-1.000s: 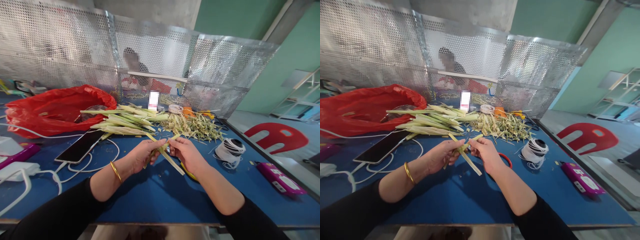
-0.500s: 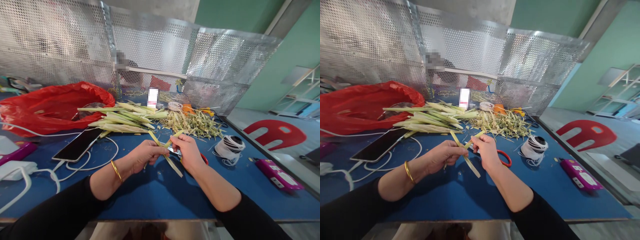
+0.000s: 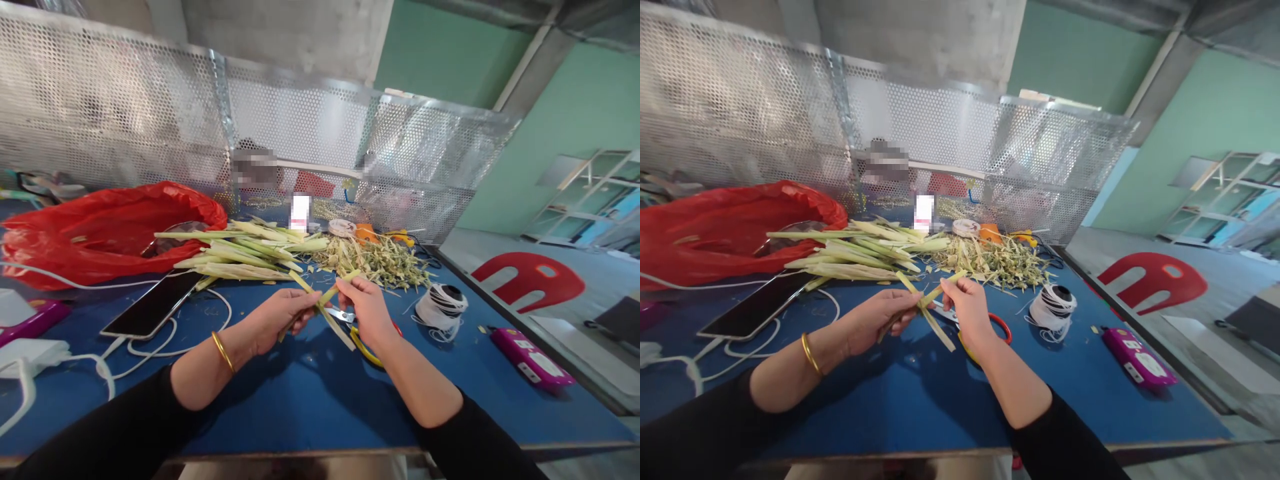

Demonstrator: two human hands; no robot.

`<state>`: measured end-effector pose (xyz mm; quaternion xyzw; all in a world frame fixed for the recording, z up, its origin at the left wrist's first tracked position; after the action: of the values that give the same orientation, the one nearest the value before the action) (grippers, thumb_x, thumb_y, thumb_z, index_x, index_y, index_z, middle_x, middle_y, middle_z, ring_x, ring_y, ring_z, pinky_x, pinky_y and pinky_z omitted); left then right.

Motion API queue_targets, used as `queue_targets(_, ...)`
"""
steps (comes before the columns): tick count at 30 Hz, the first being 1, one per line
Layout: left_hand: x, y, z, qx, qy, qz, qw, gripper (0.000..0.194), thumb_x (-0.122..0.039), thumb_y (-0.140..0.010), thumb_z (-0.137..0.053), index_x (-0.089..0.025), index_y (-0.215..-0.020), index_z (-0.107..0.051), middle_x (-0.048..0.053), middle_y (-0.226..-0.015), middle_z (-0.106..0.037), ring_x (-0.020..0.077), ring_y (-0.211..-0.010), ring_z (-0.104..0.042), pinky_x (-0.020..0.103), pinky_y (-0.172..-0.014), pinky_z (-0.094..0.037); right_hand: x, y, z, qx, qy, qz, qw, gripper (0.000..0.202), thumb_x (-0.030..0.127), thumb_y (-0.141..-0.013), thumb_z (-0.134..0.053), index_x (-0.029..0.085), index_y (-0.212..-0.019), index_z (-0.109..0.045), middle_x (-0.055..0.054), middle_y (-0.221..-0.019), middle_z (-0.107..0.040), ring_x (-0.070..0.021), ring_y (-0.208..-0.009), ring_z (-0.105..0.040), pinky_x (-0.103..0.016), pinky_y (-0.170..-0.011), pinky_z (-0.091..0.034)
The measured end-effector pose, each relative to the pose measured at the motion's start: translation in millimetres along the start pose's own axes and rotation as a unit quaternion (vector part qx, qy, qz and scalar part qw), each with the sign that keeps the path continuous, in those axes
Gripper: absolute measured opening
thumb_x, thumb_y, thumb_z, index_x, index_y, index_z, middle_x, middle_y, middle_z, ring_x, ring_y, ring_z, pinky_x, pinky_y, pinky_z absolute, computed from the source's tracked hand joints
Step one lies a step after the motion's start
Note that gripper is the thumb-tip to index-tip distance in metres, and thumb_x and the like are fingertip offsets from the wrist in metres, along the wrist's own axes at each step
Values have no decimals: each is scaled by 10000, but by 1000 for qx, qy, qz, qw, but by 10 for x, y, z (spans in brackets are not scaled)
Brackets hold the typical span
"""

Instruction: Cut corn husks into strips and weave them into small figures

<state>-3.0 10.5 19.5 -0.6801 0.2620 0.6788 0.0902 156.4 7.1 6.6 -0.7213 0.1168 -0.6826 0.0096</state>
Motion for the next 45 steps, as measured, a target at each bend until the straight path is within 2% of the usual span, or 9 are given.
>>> queue_targets(3,-47,-24,14,-21,-17,-16,1000,465,-583,-682,-645,-158,-559,-507,-47,-484,-452,58,-413,-362,213,-433,-249,19,-22,49,23,32,-24,999,348,419,-726,-660,187,-497,-538,22,-467,-507,-124,-490,-471,-288,-571,-388)
queue_targets(6,-102,-53,31,-31,-39,-27,998,445,-558,-657,-676,-158,-561,-506,-56,-478,-441,55,-413,-352,213,-440,-255,86,-89,175,-90,57,21,994,289,454,-707,-658,186,-814,-653,-27,-713,-629,-182,-662,-580,-315,-649,-442)
queue_targets(8,-144,-81,30,-20,-61,-27,998,454,-565,-664,-667,-162,-546,-493,-55,-471,-436,53,-404,-329,216,-429,-224,192,-142,249,-161,135,129,969,380,434,-715,-657,198,-1012,-652,-81,-981,-645,-220,-887,-587,-325,-749,-440)
queue_targets(11,-206,-140,0,13,-99,-31,994,463,-567,-676,-656,-164,-521,-491,-51,-449,-429,50,-388,-290,230,-420,-169,372,-219,212,0,257,181,949,217,391,-788,-594,211,-842,-704,-61,-913,-662,-209,-876,-571,-300,-731,-410)
queue_targets(13,-237,-178,-27,21,-112,-38,993,452,-566,-672,-659,-161,-527,-517,-59,-429,-404,49,-383,-264,237,-423,-142,454,-262,120,141,277,113,944,266,400,-790,-584,196,-634,-656,-2,-632,-585,-150,-632,-509,-265,-586,-355)
queue_targets(16,-249,-205,-47,15,-119,-46,992,420,-540,-652,-679,-156,-540,-550,-64,-415,-389,52,-393,-267,233,-430,-150,499,-329,-8,212,245,49,945,330,396,-750,-618,179,-510,-552,56,-481,-389,-93,-498,-334,-241,-497,-239)
queue_targets(28,-36,-260,-27,40,-153,-25,987,356,-438,-697,-612,-166,-486,-519,-32,-465,-426,72,-440,-323,228,-444,-209,144,-320,-68,49,143,33,988,313,429,-684,-666,181,-512,-585,53,-467,-403,-106,-511,-327,-262,-528,-270)
queue_targets(41,-1,-217,-100,78,-121,-4,990,331,-409,-684,-663,-155,-496,-564,-26,-466,-487,71,-435,-364,225,-452,-258,106,-257,-126,29,198,91,975,267,336,-712,-646,182,-508,-572,9,-545,-568,-130,-565,-477,-262,-566,-346)
queue_targets(45,46,-254,-89,14,-16,24,999,260,-370,-684,-670,-134,-584,-626,-16,-481,-530,64,-426,-410,204,-439,-277,175,-364,-8,75,173,45,981,256,378,-768,-596,182,-630,-685,-22,-663,-675,-175,-691,-591,-289,-691,-429)
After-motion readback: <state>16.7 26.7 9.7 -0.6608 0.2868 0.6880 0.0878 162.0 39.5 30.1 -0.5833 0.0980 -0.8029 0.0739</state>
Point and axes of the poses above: each hand's wrist, its own y-axis away from the middle knuckle, its own z-axis out of the back of the hand, x = y × z, the point moved 1 cm from there along -y, towards the middle knuckle
